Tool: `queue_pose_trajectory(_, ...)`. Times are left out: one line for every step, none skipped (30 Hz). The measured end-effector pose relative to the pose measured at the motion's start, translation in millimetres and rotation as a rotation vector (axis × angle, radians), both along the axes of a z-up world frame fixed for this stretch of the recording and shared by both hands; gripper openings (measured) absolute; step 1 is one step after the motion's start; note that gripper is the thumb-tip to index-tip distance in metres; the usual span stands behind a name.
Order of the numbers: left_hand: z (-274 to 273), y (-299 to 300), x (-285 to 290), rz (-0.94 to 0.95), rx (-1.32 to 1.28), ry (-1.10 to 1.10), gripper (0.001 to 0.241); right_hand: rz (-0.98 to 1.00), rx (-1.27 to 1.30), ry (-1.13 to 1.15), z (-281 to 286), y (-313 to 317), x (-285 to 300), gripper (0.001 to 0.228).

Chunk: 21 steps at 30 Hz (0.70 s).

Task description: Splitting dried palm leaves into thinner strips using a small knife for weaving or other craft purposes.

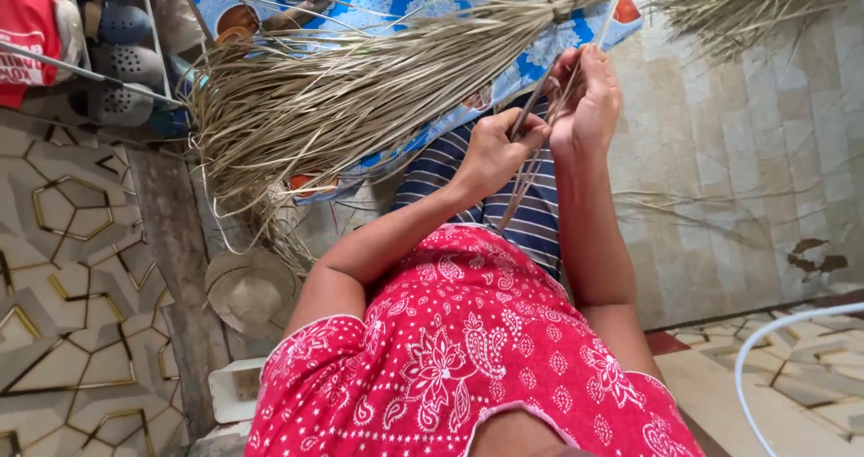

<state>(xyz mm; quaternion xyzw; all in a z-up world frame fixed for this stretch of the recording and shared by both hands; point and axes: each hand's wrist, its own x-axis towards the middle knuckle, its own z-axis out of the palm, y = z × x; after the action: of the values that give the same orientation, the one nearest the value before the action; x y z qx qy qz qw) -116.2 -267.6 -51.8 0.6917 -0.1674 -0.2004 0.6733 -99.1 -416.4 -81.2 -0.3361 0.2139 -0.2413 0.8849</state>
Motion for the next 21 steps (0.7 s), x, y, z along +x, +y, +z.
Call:
queue_pose_trajectory(-3.5, -1.9, 4.1, 0.013, 0.001, -0.001, 0.008, 0.013, 0.001, -0.001, 3.4, 1.5, 0.8, 0.009)
queue_pose_trajectory(-6.4, -2.1, 9.6, 0.062, 0.0, 0.004, 0.008, 0.065, 0.0, 0.017, 7.2, 4.5, 3.0, 0.009)
queue_pose_trajectory(-9.1, -2.4, 14.8, 0.11, -0.002, 0.009, 0.007, 0.116, -0.001, 0.035, 11.0, 7.4, 4.9, 0.012)
queue_pose_trajectory(-17.9, -5.6, 20.9, 0.121, -0.001, 0.01, 0.007, 0.127, 0.0, 0.036, 4.5, 6.3, 3.5, 0.012)
queue_pose_trajectory(-26.9, -9.2, 26.9, 0.182, -0.03, 0.066, 0.003, 0.22, -0.044, 0.08, -2.3, 4.8, 1.9, 0.012)
queue_pose_trajectory(-36.1, -13.3, 32.3, 0.238, -0.061, 0.124, 0.005, 0.308, -0.089, 0.125, -9.1, 2.7, -1.2, 0.014)
queue_pose_trajectory(-36.6, -13.1, 33.4, 0.242, -0.06, 0.126, 0.005, 0.312, -0.088, 0.128, -9.4, 2.8, -2.7, 0.014)
queue_pose_trajectory(-37.8, -13.3, 33.2, 0.238, -0.088, 0.154, 0.005, 0.308, -0.073, 0.12, -10.2, 2.6, -5.9, 0.013)
queue_pose_trajectory(-38.8, -13.2, 32.8, 0.234, -0.116, 0.182, 0.005, 0.303, -0.058, 0.113, -10.8, 2.7, -9.3, 0.013)
queue_pose_trajectory(-38.2, -14.6, 30.3, 0.239, -0.116, 0.179, 0.005, 0.309, -0.058, 0.11, -11.3, 0.6, -8.7, 0.013)
queue_pose_trajectory(-37.3, -15.7, 27.3, 0.258, -0.098, 0.202, 0.006, 0.322, -0.065, 0.12, -11.5, -1.3, -8.5, 0.014)
queue_pose_trajectory(-36.7, -15.6, 26.1, 0.275, -0.078, 0.22, 0.007, 0.334, -0.071, 0.124, -12.3, -1.8, -6.6, 0.015)
queue_pose_trajectory(-29.1, -14.6, 26.9, 0.28, -0.077, 0.212, 0.007, 0.339, -0.07, 0.116, -14.2, -2.1, -3.0, 0.015)
queue_pose_trajectory(-22.9, -13.1, 23.4, 0.295, -0.093, 0.263, 0.007, 0.351, -0.082, 0.117, -17.4, -1.7, -4.0, 0.016)
queue_pose_trajectory(-17.4, -11.5, 19.7, 0.31, -0.11, 0.314, 0.007, 0.363, -0.095, 0.118, -21.4, -1.2, -5.1, 0.017)
queue_pose_trajectory(-17.8, -5.7, 18.8, 0.313, -0.107, 0.315, 0.007, 0.365, -0.092, 0.119, -23.9, 1.4, -5.7, 0.017)
queue_pose_trajectory(-18.0, 0.1, 17.5, 0.304, -0.172, 0.391, 0.007, 0.37, -0.087, 0.128, -26.3, 3.9, -6.7, 0.017)
queue_pose_trajectory(-16.7, 5.7, 18.1, 0.293, -0.237, 0.46, 0.008, 0.375, -0.083, 0.131, -27.2, 6.3, -5.6, 0.017)
queue_pose_trajectory(-11.8, 9.1, 18.1, 0.295, -0.234, 0.456, 0.008, 0.377, -0.08, 0.127, -25.5, 9.9, -5.9, 0.017)
queue_pose_trajectory(-7.6, 12.3, 16.7, 0.283, -0.247, 0.47, 0.009, 0.363, -0.104, 0.138, -24.2, 13.3, -8.3, 0.016)
queue_pose_trajectory(-3.4, 15.4, 15.5, 0.272, -0.259, 0.483, 0.01, 0.349, -0.127, 0.149, -23.0, 16.7, -10.6, 0.015)
